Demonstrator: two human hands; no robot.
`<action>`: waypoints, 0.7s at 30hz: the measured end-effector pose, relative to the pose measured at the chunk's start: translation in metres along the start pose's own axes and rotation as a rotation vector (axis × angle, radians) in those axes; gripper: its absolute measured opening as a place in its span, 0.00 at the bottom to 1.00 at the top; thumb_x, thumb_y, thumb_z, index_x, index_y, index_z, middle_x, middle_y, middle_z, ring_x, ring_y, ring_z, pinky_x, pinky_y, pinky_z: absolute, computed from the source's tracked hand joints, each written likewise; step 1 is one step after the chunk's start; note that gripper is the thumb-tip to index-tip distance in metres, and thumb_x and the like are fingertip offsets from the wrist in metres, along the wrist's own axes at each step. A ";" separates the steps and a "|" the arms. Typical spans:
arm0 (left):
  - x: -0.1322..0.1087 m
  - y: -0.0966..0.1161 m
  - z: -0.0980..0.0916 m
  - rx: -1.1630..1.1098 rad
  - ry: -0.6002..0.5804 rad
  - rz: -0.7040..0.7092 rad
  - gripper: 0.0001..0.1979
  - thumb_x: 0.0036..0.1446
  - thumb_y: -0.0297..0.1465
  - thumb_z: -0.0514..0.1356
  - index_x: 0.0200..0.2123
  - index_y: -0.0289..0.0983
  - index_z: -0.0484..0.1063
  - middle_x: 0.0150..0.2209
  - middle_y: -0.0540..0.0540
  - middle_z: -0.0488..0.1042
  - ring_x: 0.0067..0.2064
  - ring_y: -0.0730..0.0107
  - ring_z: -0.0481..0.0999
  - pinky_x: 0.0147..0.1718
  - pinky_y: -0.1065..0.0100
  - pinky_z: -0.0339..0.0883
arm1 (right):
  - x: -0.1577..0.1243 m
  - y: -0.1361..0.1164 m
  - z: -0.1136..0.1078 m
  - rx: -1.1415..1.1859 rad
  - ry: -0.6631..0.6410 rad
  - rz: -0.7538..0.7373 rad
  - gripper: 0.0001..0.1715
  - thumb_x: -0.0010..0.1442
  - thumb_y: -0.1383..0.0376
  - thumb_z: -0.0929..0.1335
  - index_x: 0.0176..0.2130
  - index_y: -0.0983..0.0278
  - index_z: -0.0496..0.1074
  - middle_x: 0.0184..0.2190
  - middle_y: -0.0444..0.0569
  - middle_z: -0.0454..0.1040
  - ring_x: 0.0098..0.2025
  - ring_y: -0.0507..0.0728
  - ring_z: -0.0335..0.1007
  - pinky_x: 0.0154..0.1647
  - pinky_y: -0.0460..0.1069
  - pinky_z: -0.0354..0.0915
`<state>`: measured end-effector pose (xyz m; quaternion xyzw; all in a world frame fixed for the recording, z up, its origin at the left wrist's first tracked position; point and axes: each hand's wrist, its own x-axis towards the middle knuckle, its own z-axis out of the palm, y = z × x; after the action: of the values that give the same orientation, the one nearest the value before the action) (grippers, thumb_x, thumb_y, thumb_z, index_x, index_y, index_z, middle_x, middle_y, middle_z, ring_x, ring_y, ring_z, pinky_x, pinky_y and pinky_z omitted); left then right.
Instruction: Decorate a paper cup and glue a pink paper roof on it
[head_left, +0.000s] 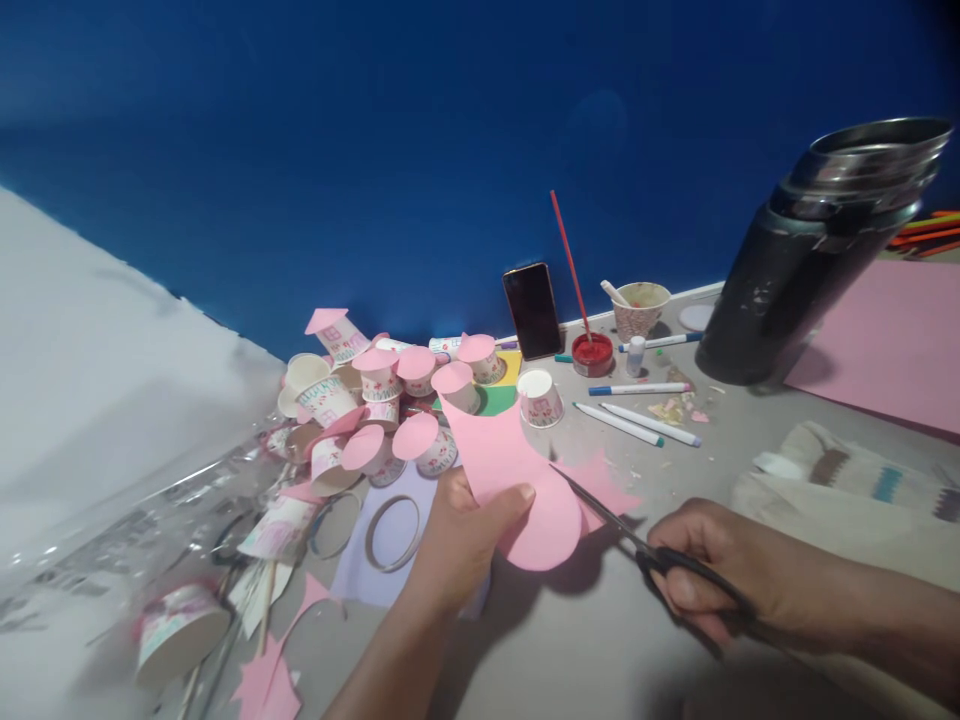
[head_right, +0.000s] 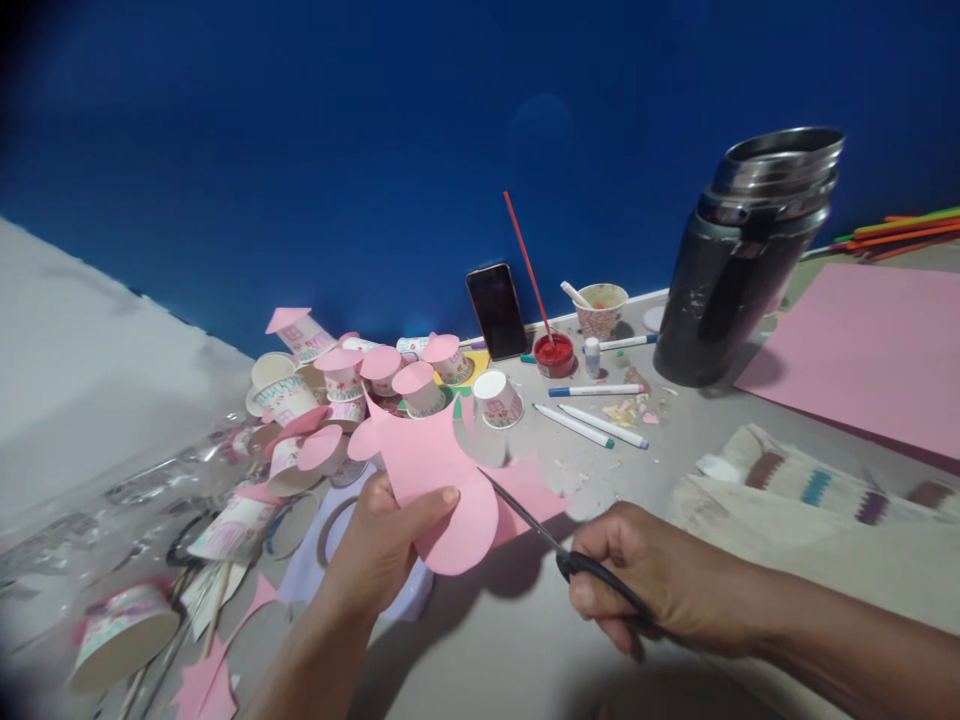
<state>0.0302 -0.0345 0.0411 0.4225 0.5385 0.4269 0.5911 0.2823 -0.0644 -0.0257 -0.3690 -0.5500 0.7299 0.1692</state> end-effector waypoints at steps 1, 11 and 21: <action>0.000 0.000 -0.001 0.009 0.001 0.000 0.11 0.45 0.32 0.73 0.32 0.33 0.82 0.28 0.46 0.81 0.30 0.65 0.78 0.32 0.68 0.72 | 0.000 0.000 0.000 -0.008 0.000 0.005 0.29 0.59 0.45 0.72 0.23 0.64 0.68 0.18 0.45 0.70 0.21 0.49 0.55 0.24 0.47 0.47; 0.003 0.003 -0.007 0.066 -0.100 -0.022 0.11 0.47 0.33 0.72 0.33 0.32 0.82 0.30 0.44 0.81 0.30 0.65 0.77 0.34 0.67 0.72 | -0.002 -0.002 -0.002 -0.021 -0.020 0.023 0.23 0.58 0.50 0.72 0.25 0.65 0.69 0.19 0.44 0.72 0.21 0.48 0.55 0.23 0.46 0.47; -0.001 0.003 -0.014 0.059 -0.148 -0.040 0.12 0.49 0.34 0.72 0.36 0.34 0.82 0.32 0.45 0.82 0.34 0.65 0.79 0.36 0.68 0.72 | -0.004 0.000 0.001 0.045 -0.049 0.029 0.15 0.57 0.59 0.70 0.25 0.65 0.70 0.18 0.43 0.72 0.20 0.47 0.55 0.22 0.45 0.47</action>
<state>0.0164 -0.0339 0.0438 0.4593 0.5141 0.3667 0.6248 0.2841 -0.0682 -0.0242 -0.3552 -0.5321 0.7531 0.1533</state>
